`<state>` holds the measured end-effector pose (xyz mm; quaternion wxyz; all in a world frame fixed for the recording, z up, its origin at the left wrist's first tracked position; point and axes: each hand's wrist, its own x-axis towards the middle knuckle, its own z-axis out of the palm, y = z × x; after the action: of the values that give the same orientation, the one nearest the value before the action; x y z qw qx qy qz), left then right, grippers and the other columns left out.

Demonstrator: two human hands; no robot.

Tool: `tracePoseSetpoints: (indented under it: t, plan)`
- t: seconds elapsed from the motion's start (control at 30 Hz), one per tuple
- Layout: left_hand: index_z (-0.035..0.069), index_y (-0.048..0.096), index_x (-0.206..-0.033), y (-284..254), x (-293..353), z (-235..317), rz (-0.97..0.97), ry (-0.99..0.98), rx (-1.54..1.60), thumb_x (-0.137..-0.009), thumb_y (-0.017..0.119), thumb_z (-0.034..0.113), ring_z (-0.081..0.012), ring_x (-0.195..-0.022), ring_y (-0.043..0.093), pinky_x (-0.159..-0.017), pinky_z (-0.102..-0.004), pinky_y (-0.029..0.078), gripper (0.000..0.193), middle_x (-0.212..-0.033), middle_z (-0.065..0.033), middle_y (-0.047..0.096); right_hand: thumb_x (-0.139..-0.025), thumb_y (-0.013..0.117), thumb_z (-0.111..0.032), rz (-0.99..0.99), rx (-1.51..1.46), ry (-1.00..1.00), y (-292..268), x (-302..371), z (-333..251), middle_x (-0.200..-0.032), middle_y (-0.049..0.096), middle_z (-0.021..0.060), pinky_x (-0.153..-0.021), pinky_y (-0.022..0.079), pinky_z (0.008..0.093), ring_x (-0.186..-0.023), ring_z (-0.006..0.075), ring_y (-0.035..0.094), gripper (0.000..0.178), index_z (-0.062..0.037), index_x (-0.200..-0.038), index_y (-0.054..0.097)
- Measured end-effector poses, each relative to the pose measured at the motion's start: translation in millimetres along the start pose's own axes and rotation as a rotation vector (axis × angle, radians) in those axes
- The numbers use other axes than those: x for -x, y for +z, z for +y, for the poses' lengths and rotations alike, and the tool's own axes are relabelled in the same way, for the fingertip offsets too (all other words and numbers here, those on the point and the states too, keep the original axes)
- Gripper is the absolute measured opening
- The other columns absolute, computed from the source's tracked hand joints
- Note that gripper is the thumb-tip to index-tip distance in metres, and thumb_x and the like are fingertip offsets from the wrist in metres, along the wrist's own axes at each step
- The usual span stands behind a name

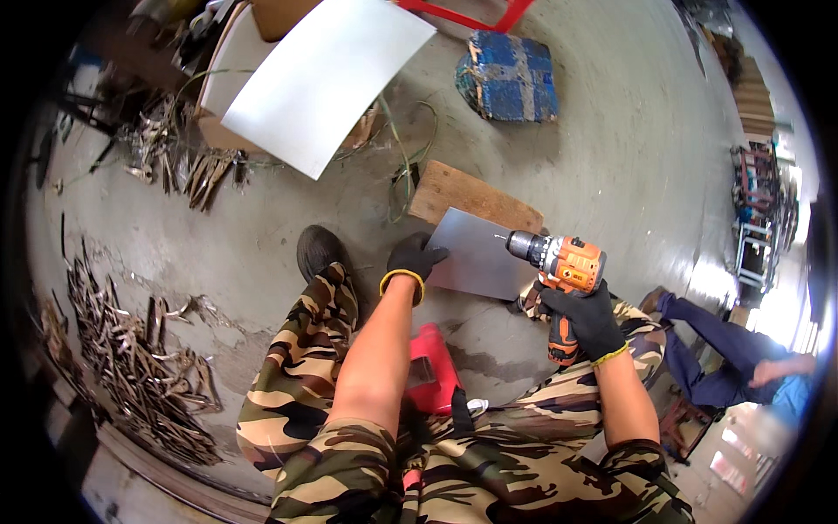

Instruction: The person uses a cordless drill to create holes in a rectangular metal sheet placed on a wooden block. The person repeatedly repositions the sheet and drills at different locations along its edges and corners.

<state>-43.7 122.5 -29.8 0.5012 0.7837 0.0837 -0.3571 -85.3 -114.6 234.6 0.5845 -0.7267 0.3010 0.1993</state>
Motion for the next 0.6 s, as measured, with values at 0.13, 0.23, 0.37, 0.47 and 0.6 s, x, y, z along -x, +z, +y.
tracePoseSetpoints:
  t: [0.13, 0.23, 0.37, 0.47, 0.6]
  plan:
    - [-0.001, 0.075, -0.108, 5.3, -0.9, -15.7, -0.07, 0.008, -0.089, -0.084, 0.081, 0.042, -0.0272, -0.083, 0.07, -0.08, -0.038, 0.054, 0.05, -0.093, -0.0166, 0.076, -0.086, 0.072, 0.002, 0.011, -0.077, 0.064, -3.6, 7.3, 7.7, -0.1, 0.074, 0.0098, -0.071, 0.059, 0.0299, -0.08, 0.0172, 0.071, 0.032, 0.0004, -0.117, 0.066]
    - [0.001, 0.076, -0.109, -2.0, 3.7, -6.1, -0.192, 0.034, 0.145, -0.086, 0.079, 0.044, -0.0269, -0.087, 0.07, -0.083, -0.0394, 0.053, 0.049, -0.094, -0.0156, 0.076, -0.086, 0.072, 0.002, 0.023, -0.124, 0.051, -14.7, 11.2, 14.0, -0.101, 0.074, 0.011, -0.071, 0.059, 0.0302, -0.08, 0.0175, 0.071, 0.032, 0.0003, -0.117, 0.066]
    - [0.001, 0.077, -0.107, -50.0, 3.2, 52.6, -0.264, -0.034, 0.349, -0.091, 0.078, 0.036, -0.0157, -0.085, 0.066, -0.08, -0.0334, 0.052, 0.039, -0.095, -0.0069, 0.075, -0.087, 0.071, 0.001, 0.028, -0.255, 0.061, -31.0, 19.4, 9.7, -0.102, 0.074, 0.0118, -0.071, 0.059, 0.0299, -0.081, 0.0178, 0.071, 0.034, 0.0003, -0.12, 0.065]
    - [-0.002, 0.075, -0.108, -57.3, -5.7, 48.2, -0.188, -0.056, 0.52, -0.094, 0.077, 0.031, -0.0129, -0.085, 0.065, -0.076, -0.0284, 0.051, 0.036, -0.099, -0.0061, 0.074, -0.085, 0.072, 0.0, 0.009, -0.36, 0.074, -35.7, 23.4, -5.0, -0.105, 0.075, 0.0097, -0.071, 0.06, 0.0306, -0.078, 0.0163, 0.071, 0.037, 0.0001, -0.121, 0.065]
    - [-0.006, 0.07, -0.117, -35.5, -15.1, 24.0, -0.185, -0.108, 0.832, -0.097, 0.073, 0.031, -0.0159, -0.087, 0.067, -0.078, -0.0308, 0.053, 0.042, -0.105, -0.0086, 0.073, -0.09, 0.068, 0.001, 0.023, -0.364, 0.07, -38.9, 20.5, -3.9, -0.101, 0.074, 0.0097, -0.07, 0.058, 0.0297, -0.079, 0.0162, 0.07, 0.034, -0.0007, -0.123, 0.063]
